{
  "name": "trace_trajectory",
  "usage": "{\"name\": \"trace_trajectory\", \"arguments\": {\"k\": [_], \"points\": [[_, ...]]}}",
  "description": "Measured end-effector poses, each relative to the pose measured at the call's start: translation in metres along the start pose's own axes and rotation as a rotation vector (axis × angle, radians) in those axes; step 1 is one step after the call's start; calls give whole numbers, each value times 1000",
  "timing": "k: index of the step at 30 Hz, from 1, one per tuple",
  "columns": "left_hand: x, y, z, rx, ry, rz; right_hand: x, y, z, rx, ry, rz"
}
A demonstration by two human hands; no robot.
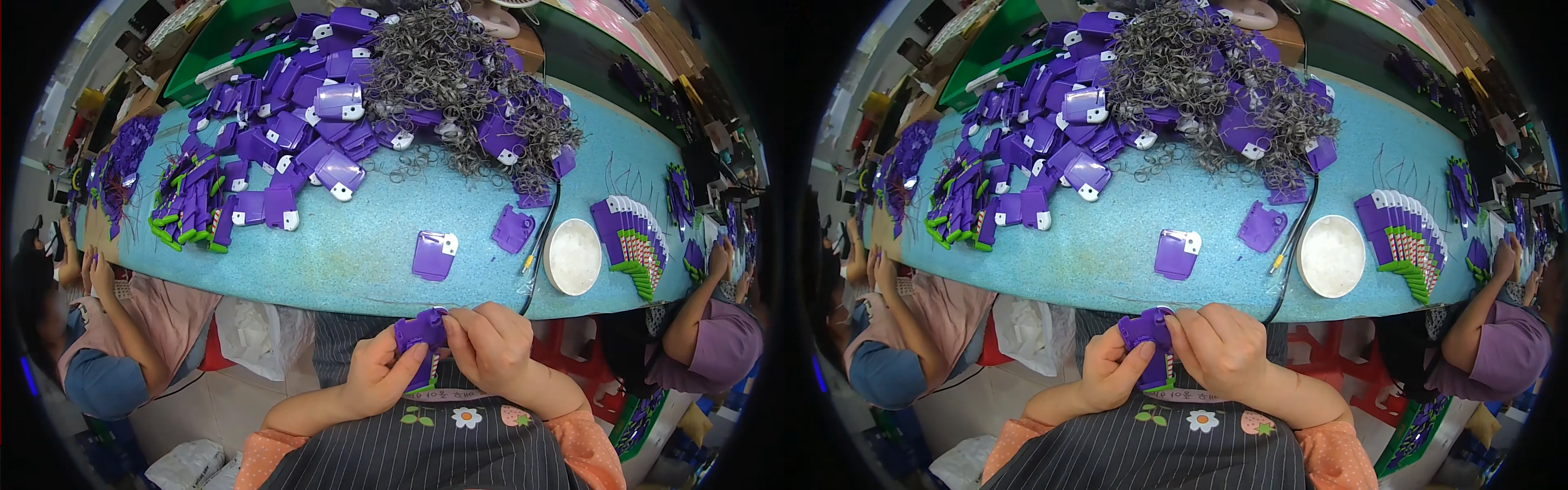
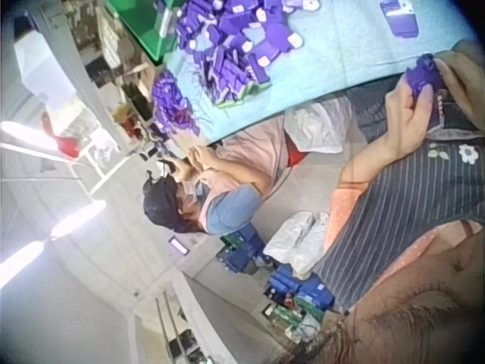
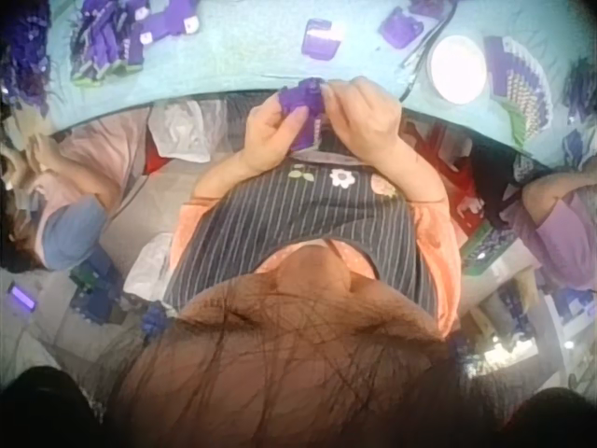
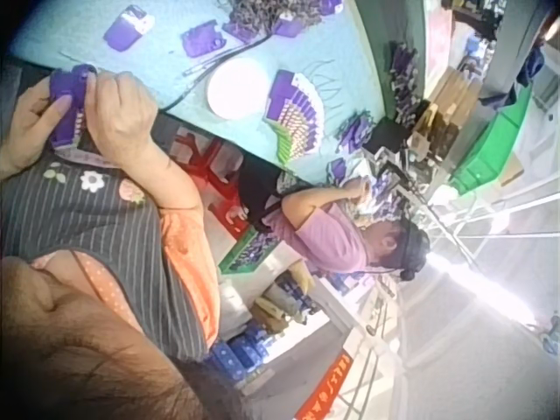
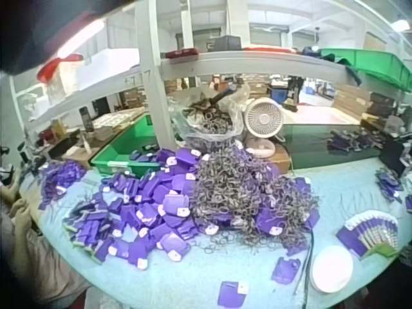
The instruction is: The person assembles purple plastic toy components by hand at a workbench. They pick up a purple plastic body, insert a white plastic piece, and attach a grey elastic band. The person repeats this process for multiple units, placing the finished items into a pile on the table.
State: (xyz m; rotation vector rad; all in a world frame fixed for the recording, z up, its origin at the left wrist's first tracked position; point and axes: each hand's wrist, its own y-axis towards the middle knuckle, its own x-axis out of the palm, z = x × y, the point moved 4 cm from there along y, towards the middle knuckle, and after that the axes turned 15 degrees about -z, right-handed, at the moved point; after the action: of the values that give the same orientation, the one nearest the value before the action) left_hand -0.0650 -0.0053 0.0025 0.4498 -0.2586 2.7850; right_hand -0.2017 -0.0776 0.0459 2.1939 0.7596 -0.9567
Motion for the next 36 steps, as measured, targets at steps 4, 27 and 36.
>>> {"name": "trace_trajectory", "arguments": {"k": [4,27,36], "points": [[5,2,3,17,-206,-18,0,-2,-1,-13,1,67],[-6,4,-5,-9,132,-48,7,-1,5,-20,-57,35],[-7,5,-1,69,362,22,9,0,6,-45,-59,35]]}}
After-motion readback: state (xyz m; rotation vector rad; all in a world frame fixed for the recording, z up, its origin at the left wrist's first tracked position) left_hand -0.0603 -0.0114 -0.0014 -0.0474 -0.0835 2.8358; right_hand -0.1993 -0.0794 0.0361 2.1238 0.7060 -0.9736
